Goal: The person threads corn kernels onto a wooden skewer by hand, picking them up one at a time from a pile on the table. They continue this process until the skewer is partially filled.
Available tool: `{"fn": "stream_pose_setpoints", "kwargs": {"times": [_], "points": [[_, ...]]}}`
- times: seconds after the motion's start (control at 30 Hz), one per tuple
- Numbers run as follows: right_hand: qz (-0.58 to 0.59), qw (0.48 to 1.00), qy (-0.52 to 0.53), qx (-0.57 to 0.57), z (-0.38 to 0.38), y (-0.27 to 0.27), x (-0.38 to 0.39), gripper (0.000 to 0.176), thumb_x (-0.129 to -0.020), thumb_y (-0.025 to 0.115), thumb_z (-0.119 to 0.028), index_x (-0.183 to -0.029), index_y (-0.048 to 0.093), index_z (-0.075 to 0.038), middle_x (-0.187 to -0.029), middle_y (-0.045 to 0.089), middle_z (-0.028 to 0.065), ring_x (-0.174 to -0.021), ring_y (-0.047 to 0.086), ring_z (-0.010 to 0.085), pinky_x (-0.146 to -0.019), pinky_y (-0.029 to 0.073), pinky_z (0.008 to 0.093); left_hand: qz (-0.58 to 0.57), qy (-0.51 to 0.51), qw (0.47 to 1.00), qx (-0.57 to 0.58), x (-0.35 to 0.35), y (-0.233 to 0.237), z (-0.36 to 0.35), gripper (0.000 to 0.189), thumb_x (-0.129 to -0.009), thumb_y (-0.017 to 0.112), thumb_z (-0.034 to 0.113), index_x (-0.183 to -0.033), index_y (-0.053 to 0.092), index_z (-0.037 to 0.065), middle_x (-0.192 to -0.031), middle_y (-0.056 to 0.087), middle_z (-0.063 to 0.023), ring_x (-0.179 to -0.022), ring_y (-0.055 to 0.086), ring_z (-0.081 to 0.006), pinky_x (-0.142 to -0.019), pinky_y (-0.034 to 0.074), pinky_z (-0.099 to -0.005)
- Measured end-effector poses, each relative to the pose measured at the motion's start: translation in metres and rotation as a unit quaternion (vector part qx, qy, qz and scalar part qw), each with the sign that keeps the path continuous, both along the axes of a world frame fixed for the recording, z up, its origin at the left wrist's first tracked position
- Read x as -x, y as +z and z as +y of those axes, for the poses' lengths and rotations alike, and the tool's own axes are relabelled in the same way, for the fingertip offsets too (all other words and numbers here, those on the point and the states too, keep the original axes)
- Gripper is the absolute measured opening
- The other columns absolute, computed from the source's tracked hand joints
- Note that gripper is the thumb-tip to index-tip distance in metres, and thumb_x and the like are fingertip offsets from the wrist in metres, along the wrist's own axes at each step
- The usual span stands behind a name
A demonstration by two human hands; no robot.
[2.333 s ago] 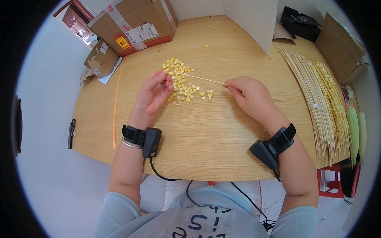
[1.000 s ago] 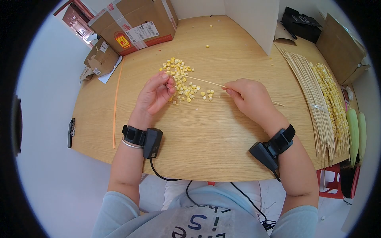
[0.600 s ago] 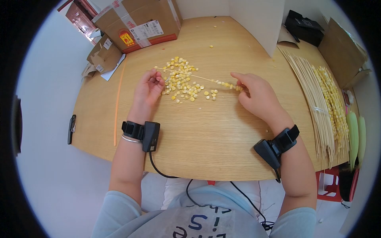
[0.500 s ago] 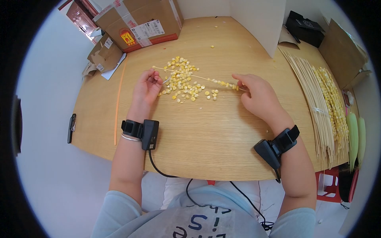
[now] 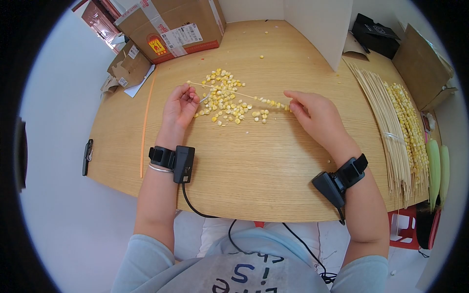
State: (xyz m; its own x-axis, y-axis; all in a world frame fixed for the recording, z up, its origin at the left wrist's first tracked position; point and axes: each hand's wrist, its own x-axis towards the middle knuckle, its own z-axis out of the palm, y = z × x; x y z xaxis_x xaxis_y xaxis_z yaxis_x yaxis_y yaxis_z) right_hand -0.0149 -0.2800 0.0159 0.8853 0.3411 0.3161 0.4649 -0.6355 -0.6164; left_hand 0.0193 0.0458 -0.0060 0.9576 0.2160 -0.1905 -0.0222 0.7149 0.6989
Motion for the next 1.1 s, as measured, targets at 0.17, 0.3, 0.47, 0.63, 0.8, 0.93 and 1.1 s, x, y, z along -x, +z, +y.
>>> {"fn": "stream_pose_setpoints", "kwargs": {"times": [0.17,0.3,0.47,0.63,0.8,0.93,1.1], "points": [[-0.018,0.998,-0.026,0.052,-0.003,0.003,-0.001,0.016,-0.081,0.059,-0.012,-0.092,0.065,-0.003,-0.081,0.061,0.0111,-0.074,0.059,0.0248,-0.068,0.047,0.0353,-0.002,0.000,1.000,0.005,-0.001,-0.001,0.002,0.009,-0.084,0.062,0.004,-0.089,0.056,0.000,-0.079,0.057,-0.0101,-0.068,0.052,-0.0151,-0.063,0.047,-0.0270],[-0.004,0.996,-0.053,0.075,-0.004,0.004,0.000,0.011,-0.078,0.059,-0.014,-0.082,0.062,-0.003,-0.078,0.059,0.0103,-0.075,0.058,0.0249,-0.069,0.045,0.0371,-0.007,-0.002,1.000,0.021,0.000,-0.001,0.003,0.008,-0.083,0.062,0.003,-0.088,0.057,0.000,-0.079,0.057,-0.0098,-0.069,0.052,-0.0153,-0.063,0.047,-0.0261],[0.007,0.992,-0.058,0.112,-0.005,-0.003,0.000,0.007,-0.080,0.059,-0.012,-0.080,0.062,-0.006,-0.081,0.059,0.0092,-0.083,0.057,0.0269,-0.073,0.042,0.0388,-0.008,-0.004,1.000,0.026,-0.001,-0.001,0.004,0.009,-0.082,0.062,0.003,-0.089,0.057,0.000,-0.079,0.057,-0.0096,-0.069,0.052,-0.0152,-0.063,0.048,-0.0257],[-0.006,0.990,-0.060,0.127,-0.002,-0.003,0.000,0.004,-0.080,0.060,-0.010,-0.079,0.062,-0.006,-0.082,0.060,0.0089,-0.084,0.057,0.0276,-0.073,0.043,0.0397,-0.025,-0.022,0.999,0.043,-0.001,-0.001,0.007,0.009,-0.083,0.062,0.004,-0.089,0.057,0.000,-0.078,0.057,-0.0086,-0.071,0.053,-0.0151,-0.064,0.049,-0.0260],[-0.019,0.992,-0.058,0.113,-0.003,-0.004,0.000,0.003,-0.078,0.062,-0.008,-0.078,0.061,-0.005,-0.080,0.060,0.0097,-0.082,0.058,0.0285,-0.071,0.044,0.0398,-0.042,-0.048,0.996,0.061,-0.002,-0.001,0.009,0.008,-0.083,0.062,0.005,-0.087,0.057,0.001,-0.077,0.057,-0.0084,-0.071,0.053,-0.0155,-0.063,0.048,-0.0263],[-0.017,0.994,-0.065,0.084,-0.003,-0.003,0.000,0.007,-0.075,0.066,-0.006,-0.078,0.060,-0.003,-0.078,0.060,0.0120,-0.077,0.058,0.0302,-0.068,0.046,0.0385,-0.045,-0.059,0.996,0.052,0.000,0.000,0.007,0.007,-0.084,0.062,0.005,-0.086,0.056,0.001,-0.076,0.057,-0.0084,-0.070,0.053,-0.0159,-0.062,0.048,-0.0269],[-0.013,0.996,-0.058,0.069,0.000,0.000,0.003,0.011,-0.074,0.068,-0.006,-0.077,0.059,-0.002,-0.076,0.059,0.0134,-0.073,0.058,0.0290,-0.066,0.046,0.0371,-0.049,-0.087,0.994,0.053,0.003,0.004,-0.001,0.008,-0.084,0.062,0.006,-0.085,0.055,0.001,-0.076,0.057,-0.0081,-0.070,0.052,-0.0157,-0.062,0.047,-0.0269]]}}
